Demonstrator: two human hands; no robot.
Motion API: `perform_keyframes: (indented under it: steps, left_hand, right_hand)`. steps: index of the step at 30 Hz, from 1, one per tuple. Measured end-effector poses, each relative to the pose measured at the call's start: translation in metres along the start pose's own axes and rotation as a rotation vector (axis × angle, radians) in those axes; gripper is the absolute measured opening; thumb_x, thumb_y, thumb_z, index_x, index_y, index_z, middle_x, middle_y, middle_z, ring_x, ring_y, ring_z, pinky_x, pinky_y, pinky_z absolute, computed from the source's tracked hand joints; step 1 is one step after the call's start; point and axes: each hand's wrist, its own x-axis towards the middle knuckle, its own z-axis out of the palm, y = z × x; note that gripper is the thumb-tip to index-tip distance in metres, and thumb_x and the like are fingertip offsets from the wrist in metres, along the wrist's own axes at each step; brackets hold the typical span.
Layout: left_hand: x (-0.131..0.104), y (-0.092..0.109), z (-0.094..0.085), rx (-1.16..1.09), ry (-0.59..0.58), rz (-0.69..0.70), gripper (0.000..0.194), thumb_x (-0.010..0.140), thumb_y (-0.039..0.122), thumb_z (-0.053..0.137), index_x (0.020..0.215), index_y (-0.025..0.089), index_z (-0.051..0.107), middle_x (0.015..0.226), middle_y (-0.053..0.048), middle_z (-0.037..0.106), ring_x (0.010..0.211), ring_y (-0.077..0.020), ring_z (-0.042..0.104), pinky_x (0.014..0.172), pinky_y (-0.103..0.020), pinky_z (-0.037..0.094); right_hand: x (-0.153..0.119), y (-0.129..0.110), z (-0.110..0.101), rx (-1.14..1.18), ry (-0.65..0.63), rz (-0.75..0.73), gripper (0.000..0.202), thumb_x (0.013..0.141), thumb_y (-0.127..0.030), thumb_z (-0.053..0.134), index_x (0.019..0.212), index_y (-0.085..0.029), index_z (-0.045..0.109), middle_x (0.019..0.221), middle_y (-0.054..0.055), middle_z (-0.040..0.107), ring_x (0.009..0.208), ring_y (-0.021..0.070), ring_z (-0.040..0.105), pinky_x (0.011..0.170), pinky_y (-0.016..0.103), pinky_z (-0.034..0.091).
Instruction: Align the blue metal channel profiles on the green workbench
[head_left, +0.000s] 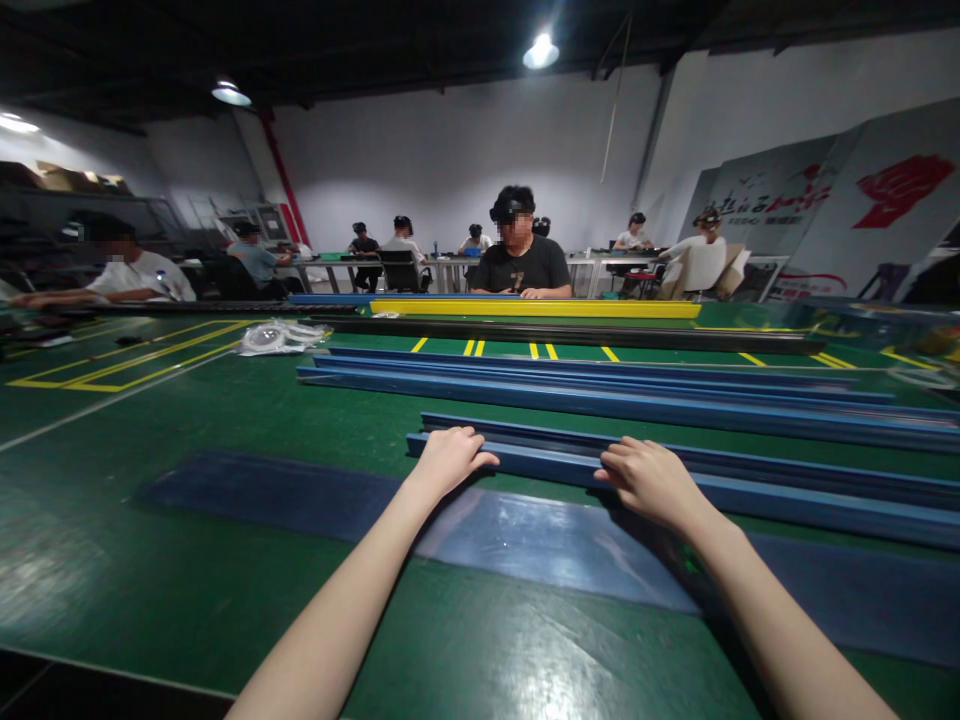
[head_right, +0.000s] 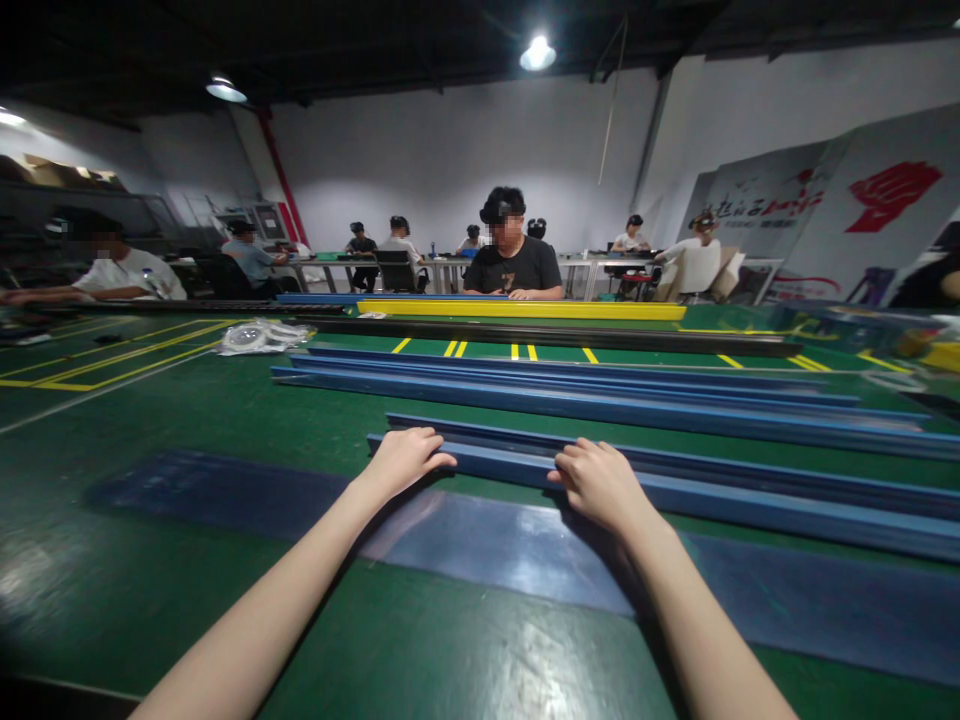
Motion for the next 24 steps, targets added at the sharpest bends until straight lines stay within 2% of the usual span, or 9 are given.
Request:
perform_keyframes:
  steps: [6, 13, 18, 24]
  left_hand:
    - [0.001, 0.003, 0.004, -0.014, 0.024, 0.038, 0.040, 0.082, 0.052, 0.043, 0.081, 0.017, 0.062, 0.085, -0.006, 0.063, 0.084, -0.0187, 0.059, 0.067, -0.024, 0.041]
    - [0.000, -0.006, -0.002, -0.044, -0.006, 0.018, 0.040, 0.080, 0.055, 0.045, 0.080, 0.018, 0.062, 0.085, -0.005, 0.064, 0.084, -0.0194, 0.060, 0.067, -0.024, 0.041]
    - [-0.001, -0.014, -0.007, -0.070, -0.042, -0.035, 0.039, 0.077, 0.056, 0.049, 0.080, 0.019, 0.062, 0.087, -0.005, 0.065, 0.083, -0.0206, 0.061, 0.066, -0.025, 0.041]
    - [-0.002, -0.019, -0.009, -0.097, -0.083, -0.082, 0.038, 0.073, 0.056, 0.053, 0.081, 0.020, 0.062, 0.090, -0.005, 0.065, 0.086, -0.0210, 0.060, 0.068, -0.025, 0.042]
  right_hand:
    - [-0.004, 0.003, 0.002, 0.016, -0.023, 0.019, 0.032, 0.088, -0.032, 0.035, 0.066, -0.019, 0.054, 0.072, 0.005, 0.060, 0.074, 0.0176, 0.053, 0.064, 0.027, 0.031]
    - [-0.004, 0.001, 0.005, 0.100, -0.048, 0.054, 0.035, 0.087, -0.036, 0.032, 0.072, -0.018, 0.058, 0.077, 0.007, 0.062, 0.075, 0.0183, 0.056, 0.065, 0.027, 0.036]
    - [-0.002, -0.003, 0.006, 0.182, -0.029, 0.081, 0.037, 0.087, -0.041, 0.032, 0.082, -0.019, 0.061, 0.088, 0.008, 0.063, 0.081, 0.0193, 0.058, 0.068, 0.027, 0.038]
    - [0.010, -0.020, 0.010, 0.272, 0.011, 0.086, 0.036, 0.089, -0.042, 0.028, 0.095, -0.022, 0.057, 0.091, 0.005, 0.065, 0.083, 0.0174, 0.059, 0.068, 0.025, 0.040]
